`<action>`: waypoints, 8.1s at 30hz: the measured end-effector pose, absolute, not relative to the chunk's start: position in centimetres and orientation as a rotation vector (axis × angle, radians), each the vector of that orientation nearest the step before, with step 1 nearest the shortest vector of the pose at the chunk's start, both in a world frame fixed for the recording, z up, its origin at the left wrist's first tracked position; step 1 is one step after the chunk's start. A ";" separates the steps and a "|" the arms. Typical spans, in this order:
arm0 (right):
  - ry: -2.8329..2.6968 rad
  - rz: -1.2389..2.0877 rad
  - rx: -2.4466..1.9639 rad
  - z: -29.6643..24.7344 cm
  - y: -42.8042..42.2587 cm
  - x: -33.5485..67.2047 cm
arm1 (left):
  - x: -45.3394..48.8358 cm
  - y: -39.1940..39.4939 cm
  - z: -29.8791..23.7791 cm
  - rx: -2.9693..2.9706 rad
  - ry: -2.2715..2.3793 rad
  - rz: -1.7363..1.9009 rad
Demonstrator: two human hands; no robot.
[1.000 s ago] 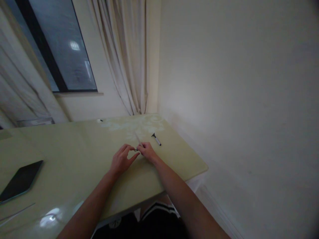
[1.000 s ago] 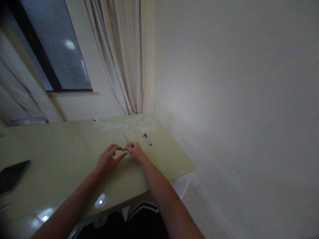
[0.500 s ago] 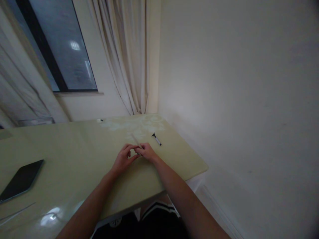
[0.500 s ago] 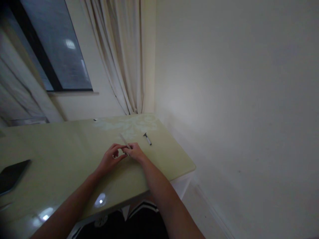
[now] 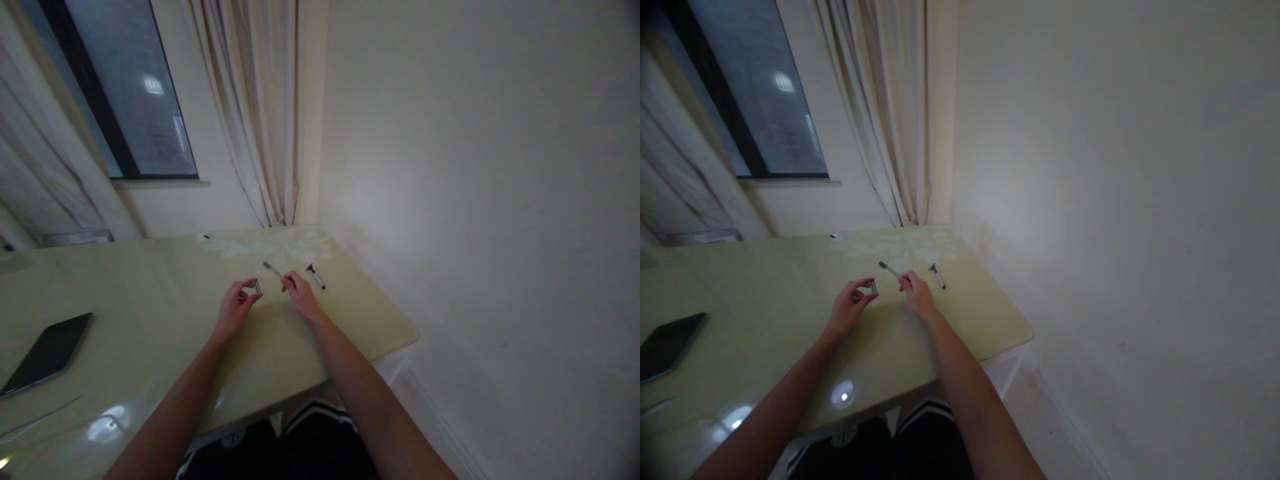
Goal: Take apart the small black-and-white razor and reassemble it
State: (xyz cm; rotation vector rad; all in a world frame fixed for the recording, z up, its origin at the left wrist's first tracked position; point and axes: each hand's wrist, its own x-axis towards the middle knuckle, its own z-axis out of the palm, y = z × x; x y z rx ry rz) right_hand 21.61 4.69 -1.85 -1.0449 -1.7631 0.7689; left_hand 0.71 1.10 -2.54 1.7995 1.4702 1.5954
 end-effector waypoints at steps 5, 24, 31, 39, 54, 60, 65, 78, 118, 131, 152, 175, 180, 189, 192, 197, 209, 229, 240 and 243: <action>-2.029 0.559 -1.053 -1.6 4.3 21.8 | 0.3 1.3 -2.6 1.736 1.506 1.621; -2.043 0.513 -1.144 -2.9 4.6 21.9 | 0.2 1.3 -2.8 1.779 1.511 1.614; -1.983 0.485 -1.207 -2.9 4.6 21.7 | 0.3 1.4 -3.1 1.805 1.497 1.617; -1.992 0.511 -1.186 -3.3 4.9 21.7 | 0.2 1.4 -3.2 1.808 1.493 1.597; -2.035 0.458 -1.177 -3.1 4.5 21.5 | 0.2 1.4 -3.2 1.818 1.496 1.607; -2.009 0.465 -1.215 -3.1 4.4 21.4 | 0.2 1.3 -3.2 1.837 1.499 1.604; -2.029 0.438 -1.229 -2.9 4.2 21.4 | 0.1 1.5 -3.4 1.838 1.519 1.594; -2.068 0.441 -1.243 -2.7 4.1 21.4 | -0.1 1.3 -3.1 1.817 1.584 1.602; -2.105 0.357 -1.230 -2.4 4.1 21.3 | 0.1 1.0 -2.9 1.848 1.554 1.575; -2.067 0.310 -1.269 -2.3 4.0 21.2 | 0.1 1.1 -3.1 1.845 1.573 1.570; -2.086 0.326 -1.266 -2.4 4.1 21.2 | 0.1 1.0 -2.8 1.821 1.577 1.576; -2.169 0.325 -1.198 -2.3 3.9 21.3 | 0.1 1.1 -2.9 1.775 1.631 1.638; -2.104 0.307 -1.246 -2.5 4.1 21.3 | 0.1 1.1 -3.1 1.797 1.607 1.627; -2.149 0.331 -1.199 -2.4 4.1 21.2 | 0.1 1.1 -2.9 1.792 1.643 1.622; -2.121 0.307 -1.241 -2.4 4.0 21.2 | 0.1 1.1 -3.0 1.784 1.642 1.614; -2.149 0.335 -1.194 -2.3 4.0 21.1 | 0.1 1.1 -3.0 1.817 1.606 1.583; -2.098 0.272 -1.280 -2.1 3.8 21.1 | 0.2 1.0 -2.9 1.840 1.558 1.573; -1.905 0.205 -1.362 -1.8 4.1 21.4 | -0.4 1.2 -3.2 1.677 1.639 1.630; -1.609 0.197 -1.803 -1.2 8.5 32.1 | 4.5 3.7 -3.2 2.075 1.660 0.868; -1.614 0.147 -1.828 -2.7 8.0 33.3 | 8.0 5.6 -2.6 2.032 1.820 0.678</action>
